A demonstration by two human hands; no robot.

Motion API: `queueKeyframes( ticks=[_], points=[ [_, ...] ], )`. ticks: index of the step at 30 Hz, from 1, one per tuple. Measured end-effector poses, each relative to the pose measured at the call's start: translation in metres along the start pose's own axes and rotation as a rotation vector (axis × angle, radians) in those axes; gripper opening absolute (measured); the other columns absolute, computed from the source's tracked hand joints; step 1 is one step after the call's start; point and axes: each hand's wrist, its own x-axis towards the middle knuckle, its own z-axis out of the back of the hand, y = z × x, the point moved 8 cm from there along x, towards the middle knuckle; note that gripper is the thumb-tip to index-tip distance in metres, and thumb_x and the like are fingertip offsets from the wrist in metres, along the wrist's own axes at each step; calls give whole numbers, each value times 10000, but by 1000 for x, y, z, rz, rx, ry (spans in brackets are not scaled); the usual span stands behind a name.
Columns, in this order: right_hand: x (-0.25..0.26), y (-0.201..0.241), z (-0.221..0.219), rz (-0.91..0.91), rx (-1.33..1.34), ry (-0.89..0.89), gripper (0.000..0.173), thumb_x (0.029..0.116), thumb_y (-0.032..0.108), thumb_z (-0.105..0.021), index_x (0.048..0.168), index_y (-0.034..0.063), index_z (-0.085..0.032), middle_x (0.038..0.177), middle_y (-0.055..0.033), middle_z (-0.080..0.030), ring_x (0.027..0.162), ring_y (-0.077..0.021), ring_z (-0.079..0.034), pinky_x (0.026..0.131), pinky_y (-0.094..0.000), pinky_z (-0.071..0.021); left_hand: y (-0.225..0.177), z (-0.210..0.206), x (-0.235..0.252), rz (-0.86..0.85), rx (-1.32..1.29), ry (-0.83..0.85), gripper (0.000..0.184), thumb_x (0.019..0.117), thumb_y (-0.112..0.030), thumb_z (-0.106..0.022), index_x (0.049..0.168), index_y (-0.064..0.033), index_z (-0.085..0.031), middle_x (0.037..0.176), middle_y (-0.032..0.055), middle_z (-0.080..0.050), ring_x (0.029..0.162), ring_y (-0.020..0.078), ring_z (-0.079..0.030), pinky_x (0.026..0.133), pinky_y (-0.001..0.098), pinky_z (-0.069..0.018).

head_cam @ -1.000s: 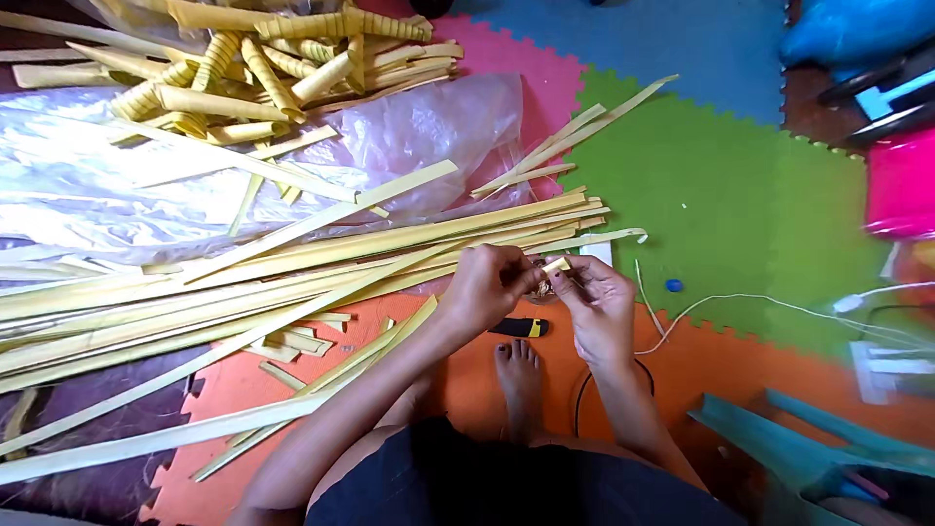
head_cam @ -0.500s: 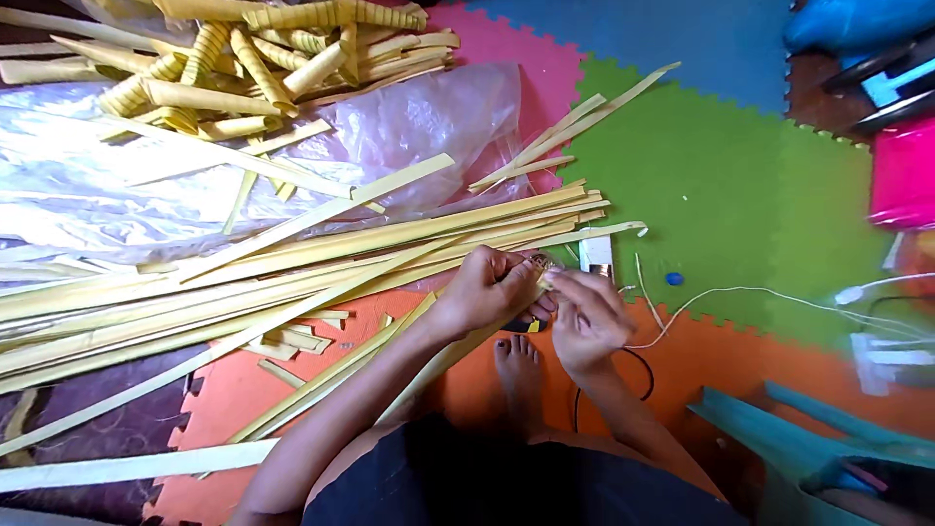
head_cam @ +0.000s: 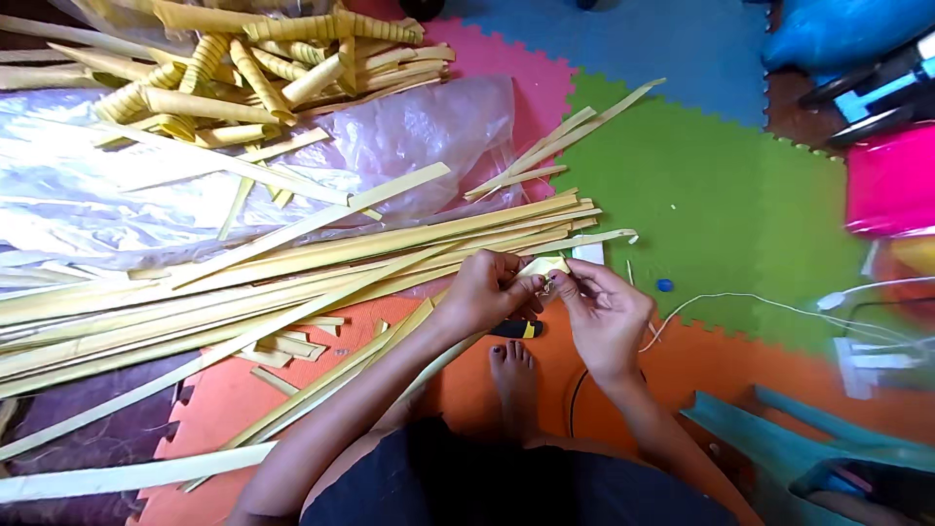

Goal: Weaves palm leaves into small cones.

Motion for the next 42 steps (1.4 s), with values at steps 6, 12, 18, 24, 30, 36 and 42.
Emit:
queueKeyframes(
  ticks=[6,12,18,24,30,36,42],
  points=[
    [-20,28,-18,458,-261,77,103,919,44,-722,1001,20,-782,1097,-134,-745,1135,-243,-693,997,-329,-557,-6,11,-10,-11,-81,81,266,1090,-129,-468,993,22,-664,778,48,-667,688,73,-652,675,237,-573],
    [14,2,-12,-100,73,288,257,1004,75,-602,1230,31,-716,1121,-49,-712,927,-53,-689,772,-214,-590,-9,5,-10,-131,107,15,152,1037,-51,-575,1032,61,-678,818,97,-742,698,125,-743,681,279,-644],
    [6,-3,-12,-167,337,244,92,965,39,-635,989,91,-708,915,12,-620,760,-49,-625,674,-202,-580,-1,-12,-17,71,-220,336,529,1141,-275,-190,1090,-12,-647,867,45,-759,711,97,-740,619,249,-624],
    [-10,-11,-11,-154,542,253,156,1015,306,-630,1129,275,-733,1137,97,-612,938,-25,-635,769,-208,-584,0,-5,-11,-32,-8,263,147,1031,-98,-585,911,-36,-643,705,-26,-576,614,-1,-531,580,147,-451],
    [-35,-28,-34,-931,1166,163,280,1049,31,-414,1030,183,-648,800,8,-685,611,3,-624,602,-130,-542,-20,4,-14,-172,143,181,119,891,30,-723,1001,3,-686,836,57,-687,721,84,-670,656,220,-582],
    [-50,-17,-48,-1063,1113,219,345,1037,12,-327,853,92,-608,665,44,-593,483,46,-482,476,-88,-429,-31,1,-13,-244,386,-26,175,896,-97,-776,1004,-42,-649,864,51,-661,720,97,-670,637,255,-583],
    [-35,-20,-26,-689,810,77,197,1095,235,-434,1031,165,-606,882,4,-699,707,-65,-677,676,-223,-593,-24,3,-6,-199,301,19,171,903,-80,-774,1004,-24,-648,811,53,-673,682,96,-675,622,252,-594]
  ],
)
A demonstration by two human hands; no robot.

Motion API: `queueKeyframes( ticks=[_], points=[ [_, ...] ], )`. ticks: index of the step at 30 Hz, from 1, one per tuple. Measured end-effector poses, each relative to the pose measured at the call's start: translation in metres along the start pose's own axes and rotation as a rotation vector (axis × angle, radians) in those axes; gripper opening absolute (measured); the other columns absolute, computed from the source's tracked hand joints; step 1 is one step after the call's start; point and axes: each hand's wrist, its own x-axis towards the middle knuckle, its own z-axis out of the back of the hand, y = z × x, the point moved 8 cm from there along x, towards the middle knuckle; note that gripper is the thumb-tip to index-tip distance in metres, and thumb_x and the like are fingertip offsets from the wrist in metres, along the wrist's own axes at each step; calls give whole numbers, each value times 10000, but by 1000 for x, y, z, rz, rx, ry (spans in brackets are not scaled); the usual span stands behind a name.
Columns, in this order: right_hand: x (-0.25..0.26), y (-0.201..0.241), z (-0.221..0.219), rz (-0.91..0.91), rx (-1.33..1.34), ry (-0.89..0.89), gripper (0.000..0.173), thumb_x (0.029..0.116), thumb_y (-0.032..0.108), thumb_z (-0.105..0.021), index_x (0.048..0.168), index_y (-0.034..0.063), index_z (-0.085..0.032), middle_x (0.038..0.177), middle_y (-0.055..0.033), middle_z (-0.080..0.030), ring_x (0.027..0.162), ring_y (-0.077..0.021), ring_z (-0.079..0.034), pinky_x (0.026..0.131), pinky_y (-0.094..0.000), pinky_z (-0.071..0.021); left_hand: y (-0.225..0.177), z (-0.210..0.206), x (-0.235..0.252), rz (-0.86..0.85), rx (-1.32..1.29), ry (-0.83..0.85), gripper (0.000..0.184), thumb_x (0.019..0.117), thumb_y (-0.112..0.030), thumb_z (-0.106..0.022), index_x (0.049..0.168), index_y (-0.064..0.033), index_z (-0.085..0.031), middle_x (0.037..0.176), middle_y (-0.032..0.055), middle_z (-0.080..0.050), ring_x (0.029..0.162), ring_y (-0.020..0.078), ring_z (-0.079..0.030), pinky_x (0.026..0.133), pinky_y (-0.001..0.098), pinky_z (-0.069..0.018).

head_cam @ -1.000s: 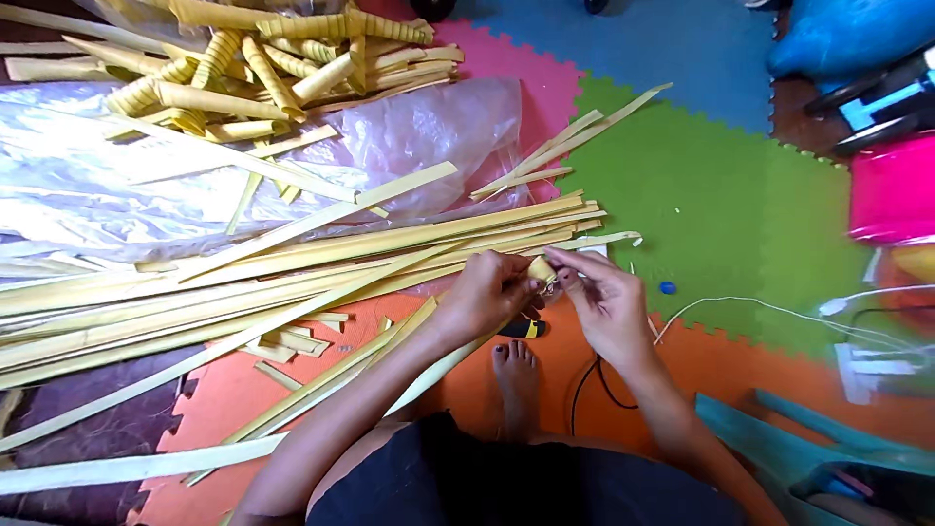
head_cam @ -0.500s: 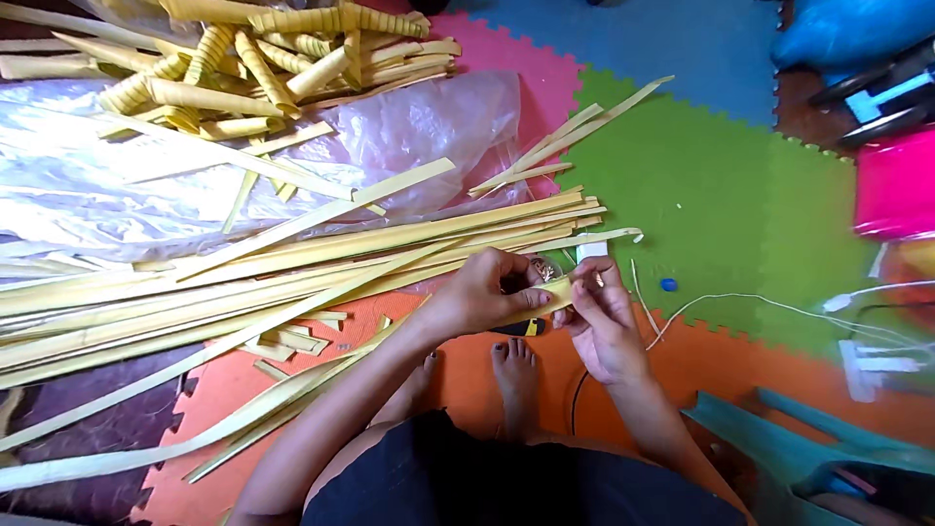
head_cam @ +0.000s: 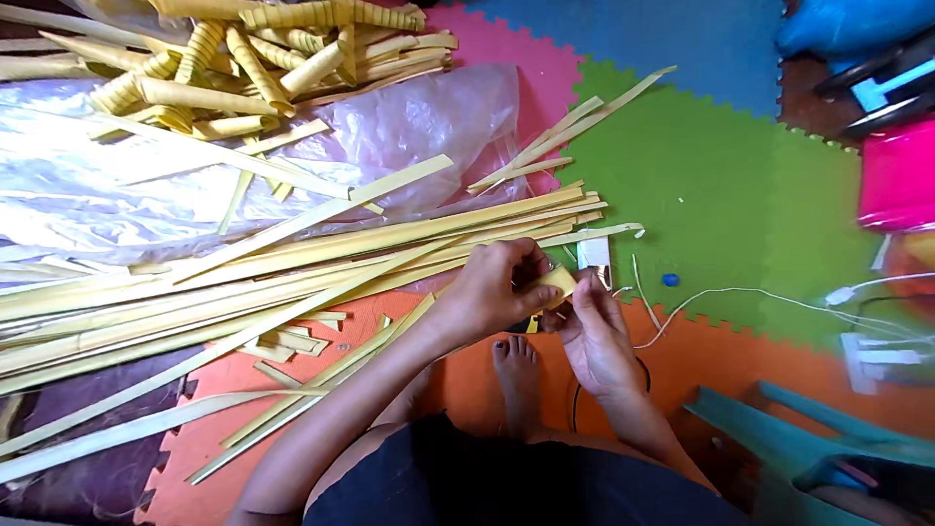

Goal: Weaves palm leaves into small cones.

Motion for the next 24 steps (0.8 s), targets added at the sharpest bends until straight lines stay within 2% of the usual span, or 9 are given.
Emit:
queueKeyframes(
  ticks=[4,7,11,13,16,19,21,23,24],
  points=[
    [-1,-11,4,-196,183,-86,247,1078,44,-330,1085,112,-568,773,24,-641,548,23,-555,524,-107,-485,4,-7,-1,-29,-55,124,309,865,2,-777,1136,-31,-631,954,66,-700,812,113,-710,714,268,-620],
    [-7,-25,-2,-338,278,-57,306,1058,17,-277,1001,66,-573,704,23,-621,491,36,-510,476,-93,-448,3,-3,-1,-93,156,-13,219,882,-93,-793,1053,-24,-676,926,76,-658,771,130,-665,670,274,-580],
    [-4,-22,0,-166,26,8,456,1127,338,-237,1055,81,-608,836,-8,-716,660,-61,-671,641,-212,-584,8,-3,-1,-127,228,-70,176,903,-161,-783,964,-20,-696,850,75,-637,684,120,-636,605,254,-557],
    [-3,-20,2,-106,2,-26,341,1121,243,-292,1070,93,-593,851,-17,-712,673,-77,-679,653,-227,-595,12,-4,0,-103,153,-13,196,870,-134,-813,969,-23,-686,858,71,-661,703,120,-657,627,271,-576],
    [-7,-34,5,-314,279,-74,259,1103,88,-278,1097,95,-537,763,14,-629,540,14,-545,516,-109,-472,17,-10,2,-83,14,96,227,832,-44,-824,1007,-15,-682,967,84,-668,786,123,-687,703,277,-615],
    [-16,-52,-3,-531,657,64,277,1059,48,-297,1001,54,-568,725,29,-590,502,41,-519,489,-78,-459,19,-11,1,-70,59,62,186,848,-82,-820,976,-16,-702,951,87,-663,771,131,-672,671,272,-595],
    [-15,-51,-6,-536,553,74,368,1097,170,-256,966,71,-585,730,24,-611,509,34,-527,486,-85,-457,24,-9,2,-44,109,5,192,858,-174,-827,924,-34,-712,850,62,-665,716,122,-652,619,274,-560],
    [-8,-45,-3,-457,329,45,491,1127,380,-189,1068,82,-575,822,-29,-670,610,-38,-618,574,-160,-534,31,-7,5,-13,98,8,201,866,-204,-827,898,-48,-704,819,48,-663,702,116,-652,615,278,-561],
    [-4,-42,-1,-414,249,25,485,1126,376,-198,1098,71,-574,849,-45,-683,655,-67,-647,625,-195,-562,33,-7,6,-10,80,24,198,864,-191,-829,910,-47,-701,840,50,-665,725,117,-659,634,279,-571]
  ],
)
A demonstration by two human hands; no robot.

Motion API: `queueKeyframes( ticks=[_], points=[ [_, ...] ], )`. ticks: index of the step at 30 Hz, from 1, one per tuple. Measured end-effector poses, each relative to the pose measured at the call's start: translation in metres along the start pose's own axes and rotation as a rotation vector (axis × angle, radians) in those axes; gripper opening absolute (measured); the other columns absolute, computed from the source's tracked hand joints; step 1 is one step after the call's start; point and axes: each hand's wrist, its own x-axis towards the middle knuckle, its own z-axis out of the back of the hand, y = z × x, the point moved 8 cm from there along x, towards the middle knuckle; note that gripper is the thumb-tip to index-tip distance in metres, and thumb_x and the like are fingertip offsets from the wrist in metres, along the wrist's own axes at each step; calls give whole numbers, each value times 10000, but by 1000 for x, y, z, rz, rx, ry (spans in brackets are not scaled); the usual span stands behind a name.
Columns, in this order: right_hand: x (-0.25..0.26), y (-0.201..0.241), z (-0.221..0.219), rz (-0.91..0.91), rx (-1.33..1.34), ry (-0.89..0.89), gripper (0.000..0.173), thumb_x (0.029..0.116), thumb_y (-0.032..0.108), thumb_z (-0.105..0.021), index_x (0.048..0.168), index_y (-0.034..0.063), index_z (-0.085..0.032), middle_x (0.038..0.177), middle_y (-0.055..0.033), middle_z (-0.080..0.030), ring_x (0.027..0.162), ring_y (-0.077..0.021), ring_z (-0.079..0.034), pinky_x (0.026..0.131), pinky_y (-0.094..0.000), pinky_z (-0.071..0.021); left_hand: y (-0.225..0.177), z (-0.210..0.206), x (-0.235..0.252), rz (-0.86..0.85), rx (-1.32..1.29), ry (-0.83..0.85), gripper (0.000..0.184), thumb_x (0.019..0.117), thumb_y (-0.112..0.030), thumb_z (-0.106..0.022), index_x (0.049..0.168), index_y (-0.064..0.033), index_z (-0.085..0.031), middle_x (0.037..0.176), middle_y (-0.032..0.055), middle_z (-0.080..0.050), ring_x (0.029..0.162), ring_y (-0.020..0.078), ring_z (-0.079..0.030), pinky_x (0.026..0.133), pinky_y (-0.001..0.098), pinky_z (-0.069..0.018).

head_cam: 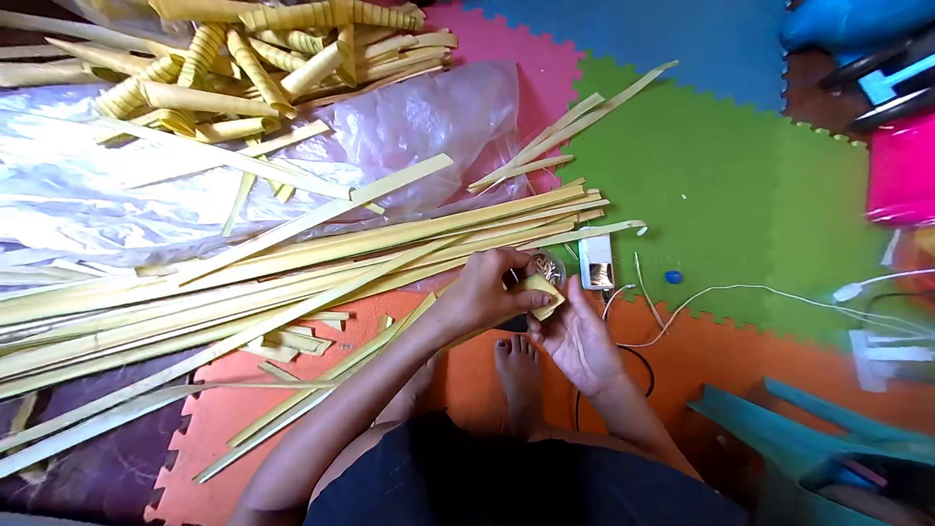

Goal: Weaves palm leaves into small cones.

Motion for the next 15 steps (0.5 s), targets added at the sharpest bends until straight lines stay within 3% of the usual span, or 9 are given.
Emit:
queueKeyframes(
  ticks=[3,6,8,10,11,13,15],
  points=[
    [2,2,5,0,78,-82,330,1129,200,-280,1075,51,-570,787,-35,-653,580,-31,-603,561,-148,-531,3,-3,1,-19,-89,95,206,854,-100,-814,1002,-18,-696,951,75,-671,815,127,-681,709,278,-601],
    [-1,-7,1,-149,305,-8,349,1095,102,-244,960,54,-562,712,16,-584,503,29,-518,488,-84,-458,0,-4,0,-32,-77,99,189,848,-61,-812,998,-19,-705,890,66,-699,758,119,-677,682,269,-584],
    [-1,-5,0,-98,159,25,375,1104,160,-248,965,62,-583,729,7,-621,521,22,-536,500,-94,-463,0,-1,0,-4,-41,59,173,849,-89,-824,966,-24,-714,791,55,-696,676,113,-668,633,272,-575],
    [0,7,1,61,-148,30,422,1123,313,-234,1070,82,-582,835,-9,-692,647,-31,-635,621,-170,-548,-1,0,-1,37,-19,37,168,865,-117,-820,964,-26,-720,763,58,-697,641,112,-672,617,277,-586],
    [1,13,1,130,-236,22,388,1113,287,-262,1108,73,-585,883,-19,-701,714,-66,-664,686,-222,-576,-2,-1,-2,42,-11,36,173,870,-125,-820,969,-27,-717,771,60,-703,643,114,-681,619,282,-596],
    [2,13,3,106,-195,-14,326,1113,205,-287,1088,67,-582,844,-27,-696,662,-58,-655,640,-202,-572,-3,-2,-2,19,-23,71,180,877,-102,-809,998,-14,-708,834,74,-711,678,119,-698,636,284,-616],
    [1,2,5,-91,92,2,326,1120,174,-281,1017,79,-575,754,2,-633,549,11,-563,523,-105,-485,-6,-3,-3,-34,-60,115,157,871,-57,-791,992,-6,-706,869,75,-703,703,113,-689,655,265,-608]
  ],
)
